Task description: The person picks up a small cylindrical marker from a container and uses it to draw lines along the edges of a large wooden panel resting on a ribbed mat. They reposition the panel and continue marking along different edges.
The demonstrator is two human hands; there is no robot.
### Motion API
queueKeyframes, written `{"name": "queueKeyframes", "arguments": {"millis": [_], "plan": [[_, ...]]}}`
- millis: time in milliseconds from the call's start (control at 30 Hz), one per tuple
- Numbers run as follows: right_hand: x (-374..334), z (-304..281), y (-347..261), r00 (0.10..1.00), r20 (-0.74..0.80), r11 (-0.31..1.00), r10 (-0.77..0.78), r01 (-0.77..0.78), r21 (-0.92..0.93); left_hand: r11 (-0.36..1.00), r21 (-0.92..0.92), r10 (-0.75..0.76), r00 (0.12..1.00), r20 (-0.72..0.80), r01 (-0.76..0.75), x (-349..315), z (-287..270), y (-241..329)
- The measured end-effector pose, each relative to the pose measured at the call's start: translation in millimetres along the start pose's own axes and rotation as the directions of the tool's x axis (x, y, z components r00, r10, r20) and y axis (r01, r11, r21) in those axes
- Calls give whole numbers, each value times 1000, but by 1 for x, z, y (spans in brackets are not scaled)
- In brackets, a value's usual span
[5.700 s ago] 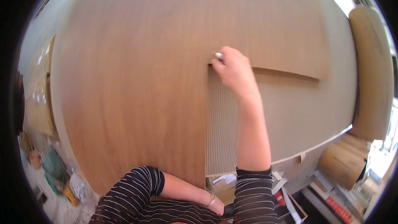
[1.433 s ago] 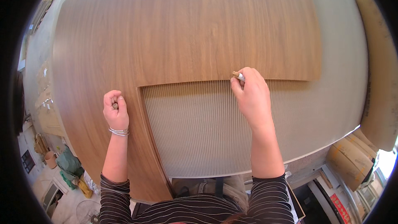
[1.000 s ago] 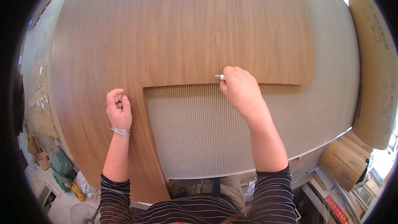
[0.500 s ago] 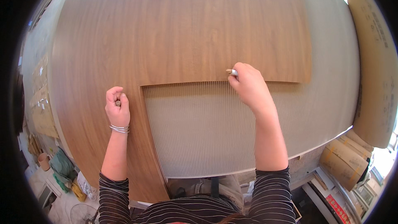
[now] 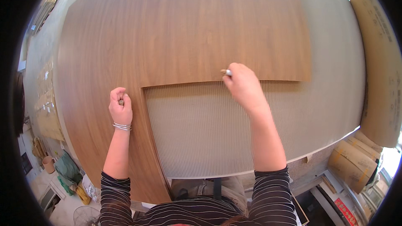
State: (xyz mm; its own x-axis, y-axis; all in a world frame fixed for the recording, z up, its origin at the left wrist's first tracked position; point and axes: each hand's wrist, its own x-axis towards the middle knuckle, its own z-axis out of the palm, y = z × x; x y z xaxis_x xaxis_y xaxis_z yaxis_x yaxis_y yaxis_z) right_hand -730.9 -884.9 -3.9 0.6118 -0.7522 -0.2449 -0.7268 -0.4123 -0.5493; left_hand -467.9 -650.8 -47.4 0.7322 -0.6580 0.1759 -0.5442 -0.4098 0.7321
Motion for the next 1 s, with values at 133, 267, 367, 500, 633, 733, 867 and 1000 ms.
{"name": "queueKeyframes", "arguments": {"millis": [133, 267, 367, 500, 633, 733, 867, 1000], "plan": [[-2, 24, -3, 972, -103, 977, -213, 212, -19, 995, 77, 61, 997, -42, -58, 3, 1, -2], [-6, 46, 2, 897, -289, 942, -335, 318, -107, 995, 92, 26, 999, -22, -24, 1, 1, -10], [-8, 49, 14, 874, -298, 923, -384, 353, -155, 998, 63, -28, 1000, 1, 28, 1, 5, -7], [-10, 34, 19, 876, -353, 942, -328, 331, -56, 995, 99, 5, 1000, -26, -3, 2, 0, -14], [-10, 31, 20, 870, -364, 941, -333, 333, -64, 990, 141, 26, 998, -56, -18, 3, -5, -9], [-8, 39, 20, 871, -347, 937, -347, 335, -96, 990, 140, 12, 999, -34, -7, 4, 4, -6], [-10, 39, 23, 855, -367, 929, -368, 356, -102, 981, 192, 46, 998, -47, -36, 6, 4, -11], [-31, 10, 60, 858, -456, 971, -239, 209, -115, 968, 252, 28, 998, -58, -12, 8, 0, -10]]}}
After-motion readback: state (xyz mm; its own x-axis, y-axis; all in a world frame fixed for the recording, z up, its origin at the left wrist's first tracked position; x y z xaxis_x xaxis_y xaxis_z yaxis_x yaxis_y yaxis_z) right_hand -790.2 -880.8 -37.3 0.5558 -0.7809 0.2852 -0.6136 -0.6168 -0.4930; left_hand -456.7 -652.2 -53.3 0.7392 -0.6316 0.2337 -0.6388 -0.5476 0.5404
